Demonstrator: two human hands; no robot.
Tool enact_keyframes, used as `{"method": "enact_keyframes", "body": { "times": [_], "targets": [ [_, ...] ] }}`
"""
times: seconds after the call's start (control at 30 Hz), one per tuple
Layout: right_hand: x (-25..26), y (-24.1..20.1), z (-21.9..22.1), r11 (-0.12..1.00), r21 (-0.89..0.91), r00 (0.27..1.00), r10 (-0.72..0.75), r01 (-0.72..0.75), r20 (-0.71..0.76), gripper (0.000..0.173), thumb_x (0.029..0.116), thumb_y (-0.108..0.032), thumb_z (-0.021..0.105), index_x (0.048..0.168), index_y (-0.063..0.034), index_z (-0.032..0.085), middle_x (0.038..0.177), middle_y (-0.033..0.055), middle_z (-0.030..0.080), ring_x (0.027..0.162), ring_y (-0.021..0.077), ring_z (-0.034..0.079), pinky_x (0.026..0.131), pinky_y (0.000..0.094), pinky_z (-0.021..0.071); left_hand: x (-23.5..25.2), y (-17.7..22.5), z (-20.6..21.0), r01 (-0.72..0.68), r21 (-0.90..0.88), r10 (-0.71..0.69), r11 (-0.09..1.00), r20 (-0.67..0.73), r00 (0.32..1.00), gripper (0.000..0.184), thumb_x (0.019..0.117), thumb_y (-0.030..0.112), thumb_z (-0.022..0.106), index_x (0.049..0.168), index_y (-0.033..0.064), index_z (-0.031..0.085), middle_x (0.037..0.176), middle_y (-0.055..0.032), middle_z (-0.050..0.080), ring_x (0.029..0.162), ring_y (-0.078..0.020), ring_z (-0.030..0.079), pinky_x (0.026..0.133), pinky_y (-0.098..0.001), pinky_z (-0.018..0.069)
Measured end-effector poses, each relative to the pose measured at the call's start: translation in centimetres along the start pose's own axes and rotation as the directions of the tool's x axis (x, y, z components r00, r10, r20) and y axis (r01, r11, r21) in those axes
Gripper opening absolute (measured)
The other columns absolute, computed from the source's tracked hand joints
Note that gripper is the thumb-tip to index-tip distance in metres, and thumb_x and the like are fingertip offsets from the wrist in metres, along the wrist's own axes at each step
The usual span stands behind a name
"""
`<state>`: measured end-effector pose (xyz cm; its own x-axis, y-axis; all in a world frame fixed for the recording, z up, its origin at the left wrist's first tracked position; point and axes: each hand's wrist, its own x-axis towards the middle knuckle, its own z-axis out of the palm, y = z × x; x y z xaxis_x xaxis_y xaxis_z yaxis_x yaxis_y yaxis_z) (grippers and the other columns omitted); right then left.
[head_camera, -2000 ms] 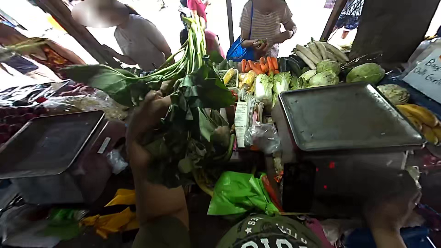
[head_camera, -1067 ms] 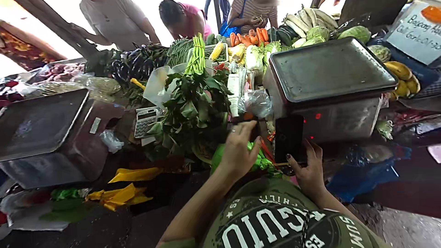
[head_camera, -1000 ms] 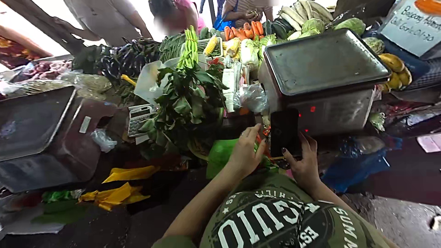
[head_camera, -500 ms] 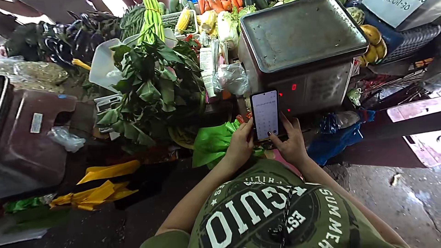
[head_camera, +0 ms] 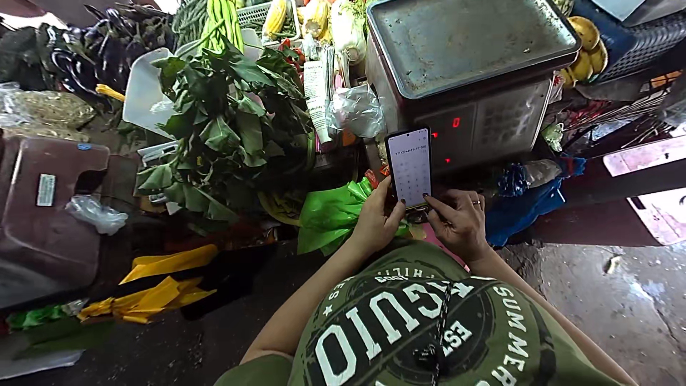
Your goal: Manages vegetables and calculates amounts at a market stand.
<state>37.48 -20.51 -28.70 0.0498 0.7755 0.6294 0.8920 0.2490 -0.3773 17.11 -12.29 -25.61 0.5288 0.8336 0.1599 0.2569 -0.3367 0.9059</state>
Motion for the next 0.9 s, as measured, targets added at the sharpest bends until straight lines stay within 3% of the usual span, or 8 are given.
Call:
{"method": "enact_keyframes", "body": {
  "times": [0.1,0.3,0.53,0.67,0.77,0.9],
  "targets": [
    [0.1,-0.3,0.0,1.0,0.013,0.999,-0.004,0.004,-0.036,0.027,0.1005,-0.03,0.056,0.111,-0.0229,0.08,0.106,0.0101,0.069,0.105,0.0261,0.059,0.099,0.0465,0.0359,0.1,-0.2,0.0,-0.017,-0.037,0.016,0.999,-0.011,1.0,0.05,0.1017,0.018,0.057,0.144,-0.0051,0.047,0.112,-0.0132,0.071,0.097,-0.0123,0.072,0.087,-0.0304,0.0608],
    [1.1,-1.2,0.0,0.997,0.07,0.998,-0.028,0.031,-0.051,0.027,0.1001,-0.028,0.057,0.112,-0.0218,0.08,0.103,0.0087,0.066,0.105,0.0233,0.057,0.099,0.0439,0.0352,0.6,-0.2,0.3,0.001,-0.052,-0.004,0.999,-0.051,0.999,0.044,0.0999,0.017,0.063,0.138,-0.0023,0.052,0.106,-0.0097,0.073,0.09,-0.0113,0.073,0.081,-0.0292,0.0616],
    [2.1,-1.3,0.3,0.999,0.015,0.992,-0.049,0.048,0.117,0.033,0.1034,-0.031,0.051,0.125,-0.0258,0.076,0.104,0.0111,0.066,0.101,0.0254,0.058,0.095,0.0457,0.0381,0.9,-0.2,0.1,-0.002,-0.096,0.0,0.995,-0.03,1.0,0.044,0.0999,0.016,0.061,0.138,-0.0025,0.05,0.102,-0.0086,0.072,0.084,-0.0096,0.072,0.077,-0.027,0.0613],
    [1.6,-0.8,-0.1,0.997,0.049,0.999,-0.051,0.051,0.0,0.033,0.1048,-0.034,0.047,0.122,-0.0281,0.075,0.103,0.0069,0.062,0.102,0.0203,0.055,0.096,0.0387,0.0375,1.0,-0.3,-0.2,-0.018,-0.098,0.014,0.995,-0.04,0.999,0.046,0.0998,0.019,0.061,0.138,-0.0036,0.051,0.106,-0.01,0.07,0.086,-0.0101,0.071,0.077,-0.0268,0.0608],
    [1.3,-0.1,-0.4,1.0,0.013,1.0,-0.019,0.019,-0.009,0.032,0.1037,-0.034,0.049,0.117,-0.0262,0.078,0.102,0.0107,0.066,0.1,0.0244,0.058,0.094,0.0421,0.0392,1.2,0.0,-1.0,-0.013,-0.099,0.006,0.995,-0.073,0.997,0.048,0.1006,0.021,0.06,0.141,-0.0016,0.05,0.109,-0.0101,0.068,0.087,-0.0111,0.07,0.075,-0.0284,0.0608],
    [2.1,0.5,-0.8,0.987,0.159,0.995,0.048,-0.033,-0.091,0.032,0.1043,-0.035,0.049,0.118,-0.0264,0.077,0.105,0.0063,0.063,0.104,0.0176,0.056,0.096,0.0366,0.041,3.1,0.8,-3.4,-0.047,-0.021,0.043,0.999,-0.151,0.988,0.049,0.1007,0.024,0.057,0.143,0.0002,0.049,0.113,-0.0109,0.067,0.088,-0.014,0.069,0.071,-0.0319,0.0602]
  ]
}}
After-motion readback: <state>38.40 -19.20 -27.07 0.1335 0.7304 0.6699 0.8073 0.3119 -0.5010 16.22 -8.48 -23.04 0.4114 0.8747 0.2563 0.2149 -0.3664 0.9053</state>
